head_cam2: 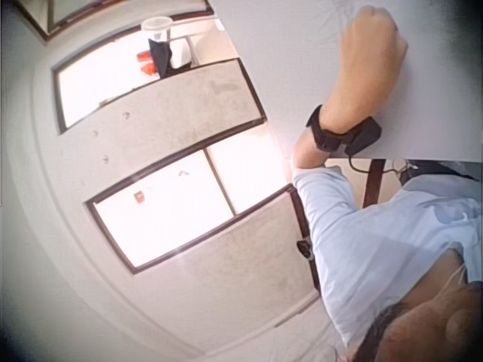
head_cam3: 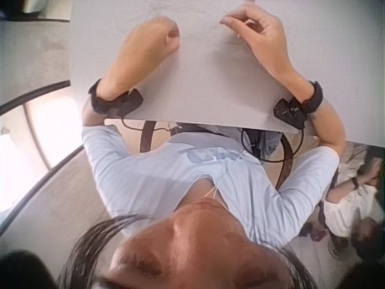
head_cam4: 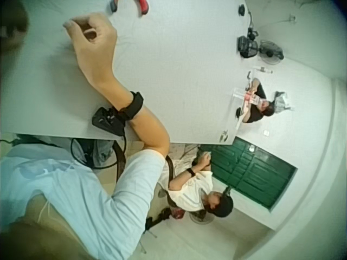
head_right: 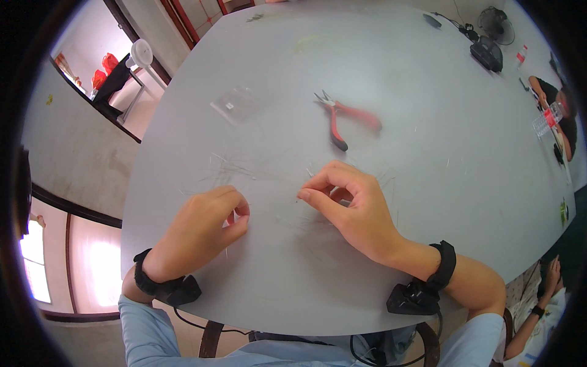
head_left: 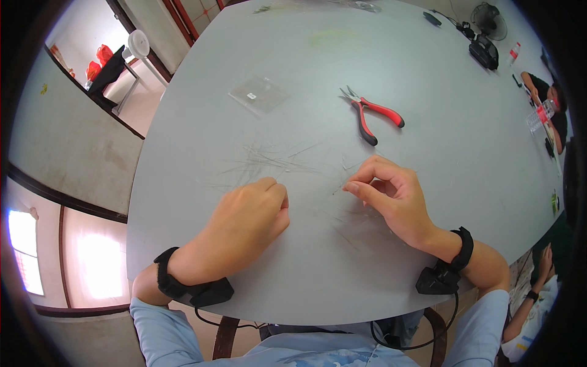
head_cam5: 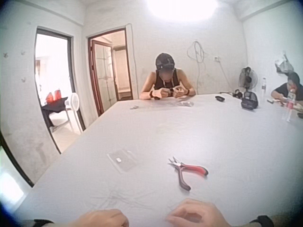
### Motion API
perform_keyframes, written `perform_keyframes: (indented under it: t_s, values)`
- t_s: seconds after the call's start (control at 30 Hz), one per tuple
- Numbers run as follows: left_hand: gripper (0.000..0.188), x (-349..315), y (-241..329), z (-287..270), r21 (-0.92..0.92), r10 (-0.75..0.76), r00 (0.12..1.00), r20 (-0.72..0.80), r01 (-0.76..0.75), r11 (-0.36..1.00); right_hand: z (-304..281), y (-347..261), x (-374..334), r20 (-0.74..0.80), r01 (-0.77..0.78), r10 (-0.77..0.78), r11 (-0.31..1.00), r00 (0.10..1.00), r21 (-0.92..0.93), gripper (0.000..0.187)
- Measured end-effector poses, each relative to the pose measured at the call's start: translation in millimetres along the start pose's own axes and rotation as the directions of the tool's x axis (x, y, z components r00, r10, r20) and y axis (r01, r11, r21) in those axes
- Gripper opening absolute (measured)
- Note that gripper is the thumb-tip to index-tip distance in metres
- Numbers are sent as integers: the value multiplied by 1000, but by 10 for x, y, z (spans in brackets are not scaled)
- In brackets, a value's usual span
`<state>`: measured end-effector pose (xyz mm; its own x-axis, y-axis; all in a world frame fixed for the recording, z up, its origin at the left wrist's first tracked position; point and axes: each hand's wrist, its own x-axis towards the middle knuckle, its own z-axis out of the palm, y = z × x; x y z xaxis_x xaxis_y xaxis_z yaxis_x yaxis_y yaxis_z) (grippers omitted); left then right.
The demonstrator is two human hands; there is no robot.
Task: The person assembles components for a fishing rig by hand and with pliers, handling small clear segments of fishing line, threading them together, and using the pliers to tighten or cut the line over a white table.
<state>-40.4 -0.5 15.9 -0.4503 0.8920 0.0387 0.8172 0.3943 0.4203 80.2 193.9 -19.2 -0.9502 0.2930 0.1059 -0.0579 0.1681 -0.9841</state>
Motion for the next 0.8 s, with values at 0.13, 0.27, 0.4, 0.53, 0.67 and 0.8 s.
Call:
perform_keyframes:
  t_s: [0.13,0.27,0.4,0.53,0.67,0.8]
  values:
    - [8,20,33,-51,-75,-74,997,29,76,994,-4,-2,0,3,0,0,1000,1000,-7,10]
    - [9,44,33,-47,-156,-117,992,46,123,980,6,-20,-6,3,-16,16,1000,1000,3,10]
    - [9,68,9,-38,-184,-117,992,40,123,975,3,-30,-6,5,-26,26,1000,1000,6,10]
    - [8,79,9,-38,-224,-118,991,56,128,966,6,-37,-7,6,-34,34,999,999,5,9]
    - [8,88,39,-62,-292,-149,984,94,170,941,13,-32,-4,4,-26,26,1000,1000,7,9]
    - [8,115,45,-75,-436,-186,956,225,270,859,11,-41,-9,2,-32,32,999,999,2,9]
